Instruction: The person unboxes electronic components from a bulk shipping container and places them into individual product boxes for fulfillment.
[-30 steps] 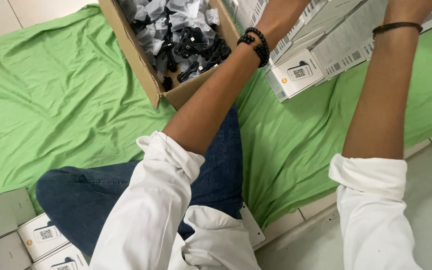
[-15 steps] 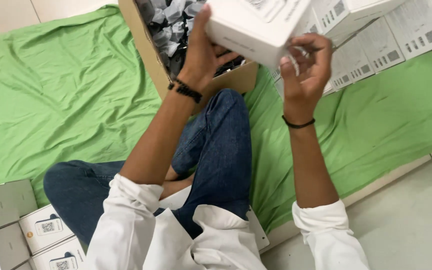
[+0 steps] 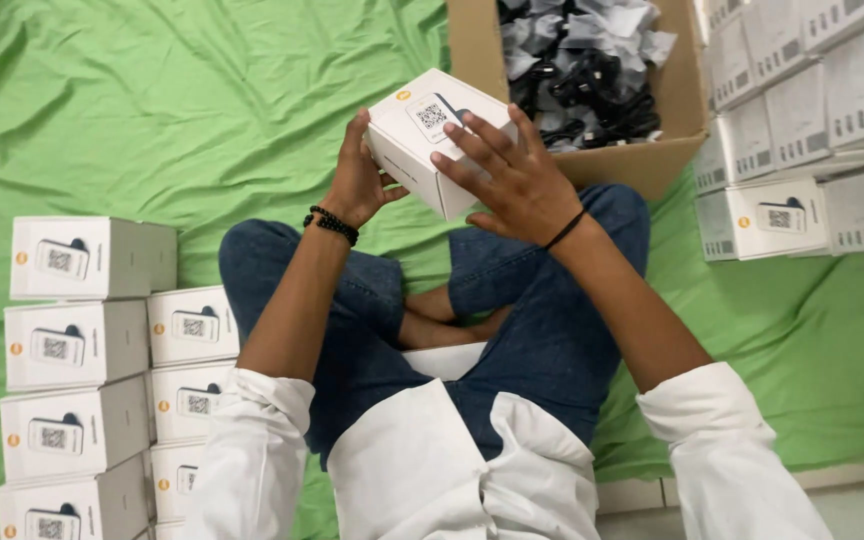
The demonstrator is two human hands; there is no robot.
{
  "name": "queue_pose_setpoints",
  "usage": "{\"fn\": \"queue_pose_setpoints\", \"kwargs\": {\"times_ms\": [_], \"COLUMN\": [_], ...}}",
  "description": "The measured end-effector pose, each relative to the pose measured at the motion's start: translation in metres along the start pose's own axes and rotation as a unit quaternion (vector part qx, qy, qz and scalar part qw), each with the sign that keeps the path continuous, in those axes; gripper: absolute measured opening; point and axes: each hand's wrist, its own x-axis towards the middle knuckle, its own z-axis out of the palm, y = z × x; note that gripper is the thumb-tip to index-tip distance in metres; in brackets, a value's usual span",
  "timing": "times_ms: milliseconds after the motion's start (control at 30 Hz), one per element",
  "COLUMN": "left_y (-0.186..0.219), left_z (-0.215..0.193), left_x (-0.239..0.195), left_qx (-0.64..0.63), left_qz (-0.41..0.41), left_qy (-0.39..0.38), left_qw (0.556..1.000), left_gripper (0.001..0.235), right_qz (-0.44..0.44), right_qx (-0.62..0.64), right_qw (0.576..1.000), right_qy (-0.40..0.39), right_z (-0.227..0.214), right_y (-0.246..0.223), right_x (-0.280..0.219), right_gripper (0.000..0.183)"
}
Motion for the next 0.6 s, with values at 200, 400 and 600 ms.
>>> {"fn": "queue_pose_setpoints", "kwargs": {"times_ms": [200, 400, 600], "left_y": [-0.053, -0.098, -0.113], "left_z": [-0.052, -0.073, -0.097], "left_x": [0.009, 0.042, 0.073], "left_qx": [-0.058, -0.174, -0.152], "left_qz": [-0.034, -0.074, -0.029], "left_qy": [0.036, 0.078, 0.134], "left_qw": [0.997, 0.979, 0.979], "left_gripper": [0.114, 0.106, 0.107], "right_qz": [-0.060, -0.088, -0.068], "right_qx": [-0.103, -0.113, -0.023], "right_qw": [0.993, 0.989, 0.991], "right_qy": [-0.011, -0.023, -0.113], "right_z": [0.060, 0.071, 0.070], "right_y": [-0.032, -0.053, -0.058], "right_x": [0.010, 0.013, 0.005], "right_gripper": [0.070, 0.055, 0.057]}}
